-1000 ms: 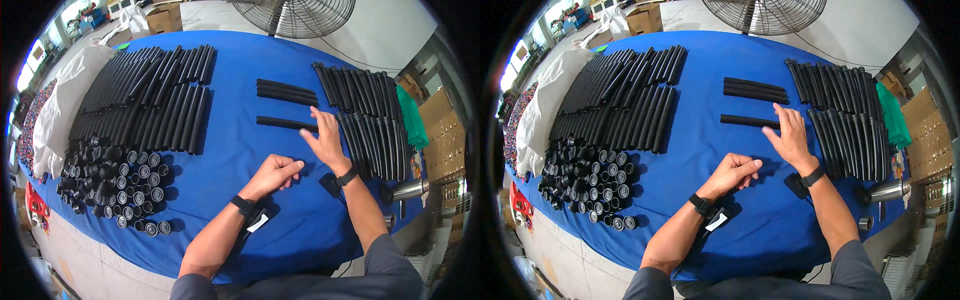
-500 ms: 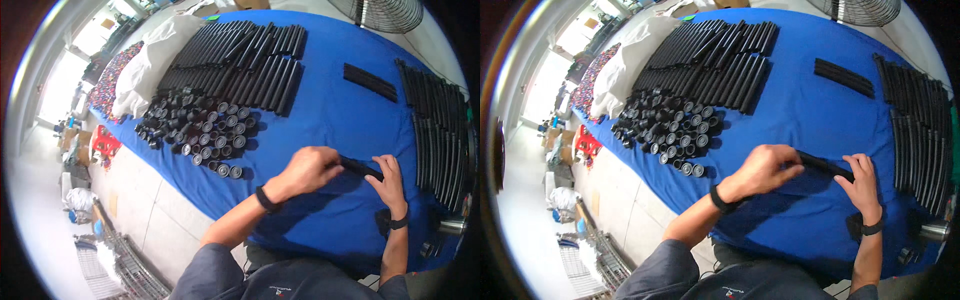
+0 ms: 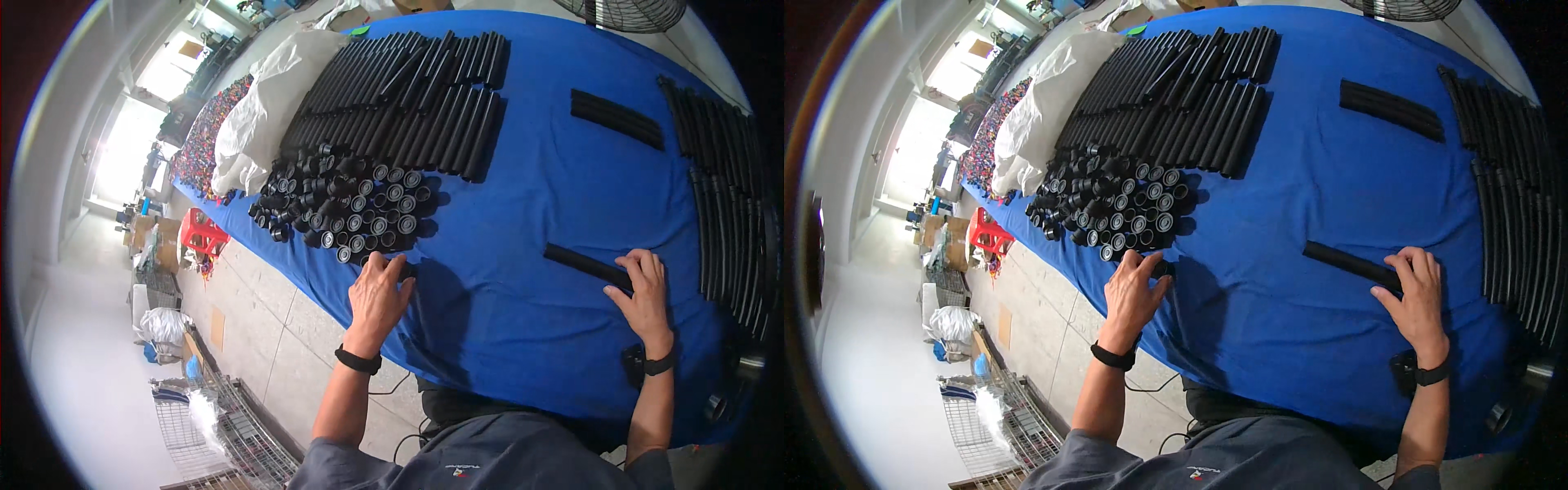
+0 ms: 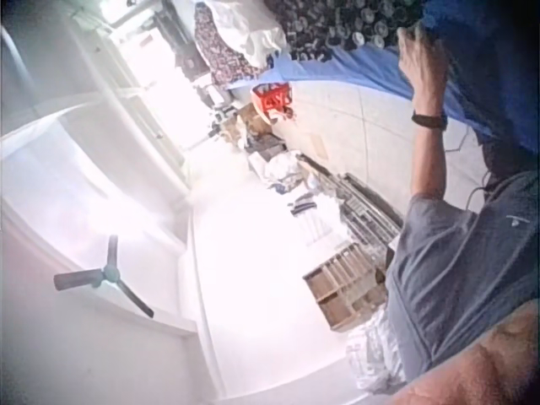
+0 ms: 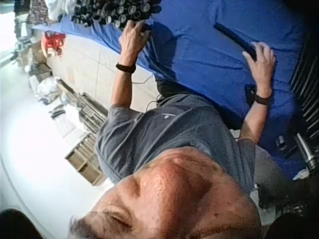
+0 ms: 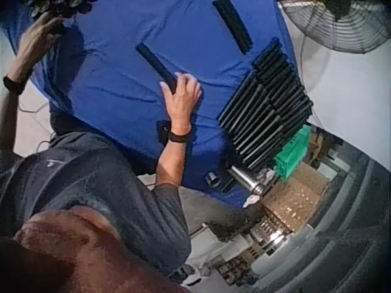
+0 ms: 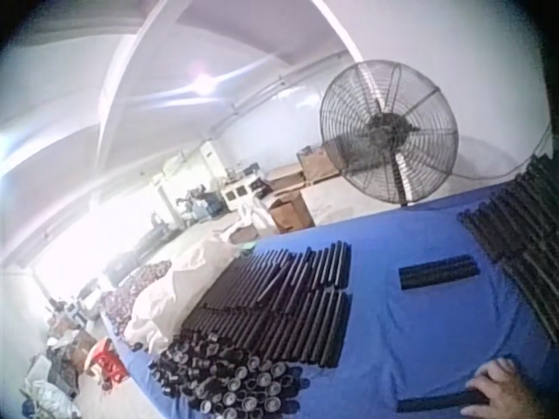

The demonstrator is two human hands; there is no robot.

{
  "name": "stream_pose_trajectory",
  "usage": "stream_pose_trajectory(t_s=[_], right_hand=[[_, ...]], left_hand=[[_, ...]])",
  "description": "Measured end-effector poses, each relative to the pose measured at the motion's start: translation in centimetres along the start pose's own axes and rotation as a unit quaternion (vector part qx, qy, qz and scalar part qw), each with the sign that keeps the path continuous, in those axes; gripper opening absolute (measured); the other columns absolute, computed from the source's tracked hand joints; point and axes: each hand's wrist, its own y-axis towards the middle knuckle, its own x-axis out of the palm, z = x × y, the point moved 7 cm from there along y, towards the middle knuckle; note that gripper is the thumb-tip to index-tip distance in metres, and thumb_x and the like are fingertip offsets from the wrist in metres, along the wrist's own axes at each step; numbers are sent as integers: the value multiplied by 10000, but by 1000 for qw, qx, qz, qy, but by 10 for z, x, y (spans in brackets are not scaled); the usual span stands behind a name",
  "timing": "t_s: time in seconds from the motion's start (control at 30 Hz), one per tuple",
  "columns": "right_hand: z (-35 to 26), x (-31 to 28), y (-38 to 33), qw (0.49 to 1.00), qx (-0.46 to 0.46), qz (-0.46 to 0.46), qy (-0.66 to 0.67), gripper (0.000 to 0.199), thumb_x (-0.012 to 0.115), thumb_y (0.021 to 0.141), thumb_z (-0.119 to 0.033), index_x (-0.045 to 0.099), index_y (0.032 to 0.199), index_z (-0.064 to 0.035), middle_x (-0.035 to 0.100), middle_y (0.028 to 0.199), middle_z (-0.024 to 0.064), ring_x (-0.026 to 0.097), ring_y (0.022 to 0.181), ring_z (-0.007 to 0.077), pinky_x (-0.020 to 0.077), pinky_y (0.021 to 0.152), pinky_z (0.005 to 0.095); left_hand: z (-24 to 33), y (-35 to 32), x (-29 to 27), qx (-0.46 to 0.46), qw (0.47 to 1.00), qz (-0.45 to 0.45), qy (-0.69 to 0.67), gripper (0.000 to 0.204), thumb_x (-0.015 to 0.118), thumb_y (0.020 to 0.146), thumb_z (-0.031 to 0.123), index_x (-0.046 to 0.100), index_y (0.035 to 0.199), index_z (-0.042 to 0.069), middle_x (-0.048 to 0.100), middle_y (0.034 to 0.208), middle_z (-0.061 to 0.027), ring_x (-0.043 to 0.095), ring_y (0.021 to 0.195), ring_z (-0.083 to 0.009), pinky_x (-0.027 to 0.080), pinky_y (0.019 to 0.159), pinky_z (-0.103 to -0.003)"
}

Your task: The person repeatedly picks up a black cylindrical tube and a small black cap, then presses the cap onto one end of the tube. The assembled units are placed on a blue-covered table among many similar parts. The process is repeated multiple times throughout the clip.

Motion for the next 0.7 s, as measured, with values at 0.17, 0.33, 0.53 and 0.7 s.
stream_pose_trajectory(t_s=[0.17, 0.33, 0.53, 0.7], right_hand=[[-15, 0, -3, 997, -9, 36, -61, 500, 826, 774, -190, 622, 1199, -23, 553, 1171, 122, 523, 1119, 331, 418, 990, 440], [-33, 16, 10, 999, 2, -27, -18, 309, 746, 866, -132, 629, 1124, -8, 593, 1074, 145, 575, 1052, 331, 438, 939, 436], [10, 1, -14, 991, 111, 68, 37, 273, 684, 942, -122, 635, 1174, 13, 637, 1084, 175, 628, 1023, 325, 497, 893, 422], [38, -16, -42, 943, 257, 86, 195, 409, 761, 912, -157, 605, 1254, 3, 696, 1114, 120, 659, 1025, 200, 537, 877, 362]], left_hand=[[52, 21, -19, 90, 985, -13, -145, 394, 835, 813, 233, 673, 1124, 52, 594, 1036, -68, 647, 943, -239, 551, 762, -373], [139, 56, 8, 74, 585, -237, -772, 355, 776, 902, 189, 619, 1194, 59, 659, 1061, -76, 675, 963, -209, 584, 734, -338], [206, 108, 88, -44, 249, -303, -919, 290, 624, 1002, 290, 649, 1190, 69, 685, 1037, -96, 690, 907, -247, 579, 676, -332], [246, 101, 132, -36, 347, -357, -866, 237, 640, 1018, 309, 645, 1039, 73, 617, 830, -20, 599, 708, -130, 447, 541, -263]])
